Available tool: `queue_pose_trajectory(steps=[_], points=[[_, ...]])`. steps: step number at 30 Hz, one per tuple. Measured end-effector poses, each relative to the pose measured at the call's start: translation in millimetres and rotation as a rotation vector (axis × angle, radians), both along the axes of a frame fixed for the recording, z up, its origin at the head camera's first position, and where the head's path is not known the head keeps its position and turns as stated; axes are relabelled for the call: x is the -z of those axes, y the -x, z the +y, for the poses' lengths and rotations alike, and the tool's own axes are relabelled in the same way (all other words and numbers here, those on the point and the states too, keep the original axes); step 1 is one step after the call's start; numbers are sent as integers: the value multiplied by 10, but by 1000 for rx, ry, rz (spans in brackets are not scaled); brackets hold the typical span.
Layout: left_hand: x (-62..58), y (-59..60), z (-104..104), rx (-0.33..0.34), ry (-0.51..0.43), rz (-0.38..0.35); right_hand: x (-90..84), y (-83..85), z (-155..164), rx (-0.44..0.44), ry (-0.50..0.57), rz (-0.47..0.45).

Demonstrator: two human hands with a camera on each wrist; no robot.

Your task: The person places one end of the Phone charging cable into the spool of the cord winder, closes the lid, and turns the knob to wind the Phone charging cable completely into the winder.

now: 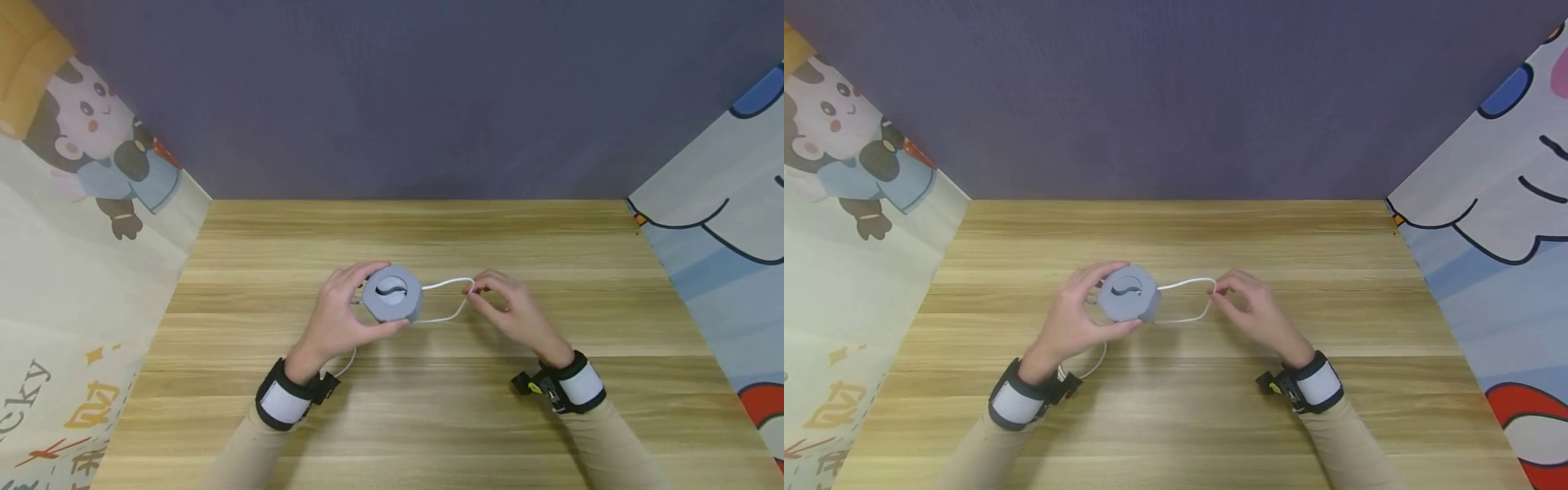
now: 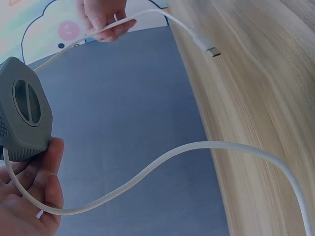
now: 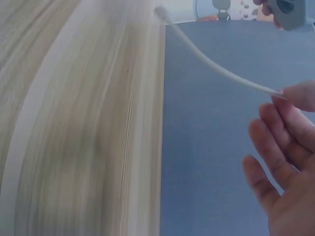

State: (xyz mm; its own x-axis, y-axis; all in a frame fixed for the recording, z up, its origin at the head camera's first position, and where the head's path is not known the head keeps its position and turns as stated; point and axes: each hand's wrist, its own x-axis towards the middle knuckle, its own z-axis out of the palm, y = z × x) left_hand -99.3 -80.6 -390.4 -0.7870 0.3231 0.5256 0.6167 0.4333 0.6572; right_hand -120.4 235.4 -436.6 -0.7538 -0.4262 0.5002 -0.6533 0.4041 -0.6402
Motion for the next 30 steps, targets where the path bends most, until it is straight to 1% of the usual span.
queue_pose_trajectory(steps=[3,11,16,21,26,30], points=[[-1,-6,13,6,-5,-4,-6,1,-47,-11,19,-1],[28,-7,48,21,2,13,-99,-32,-146,25,44,-1],[54,-10,68,32,11,13,-148,-59,-215,-15,67,29],[53,-21,93,41,11,2,-196,-77,-296,-63,93,49],[55,-26,113,51,7,17,-255,-80,-379,-108,119,64],[63,-20,124,59,6,29,-291,-82,-426,-122,135,78]])
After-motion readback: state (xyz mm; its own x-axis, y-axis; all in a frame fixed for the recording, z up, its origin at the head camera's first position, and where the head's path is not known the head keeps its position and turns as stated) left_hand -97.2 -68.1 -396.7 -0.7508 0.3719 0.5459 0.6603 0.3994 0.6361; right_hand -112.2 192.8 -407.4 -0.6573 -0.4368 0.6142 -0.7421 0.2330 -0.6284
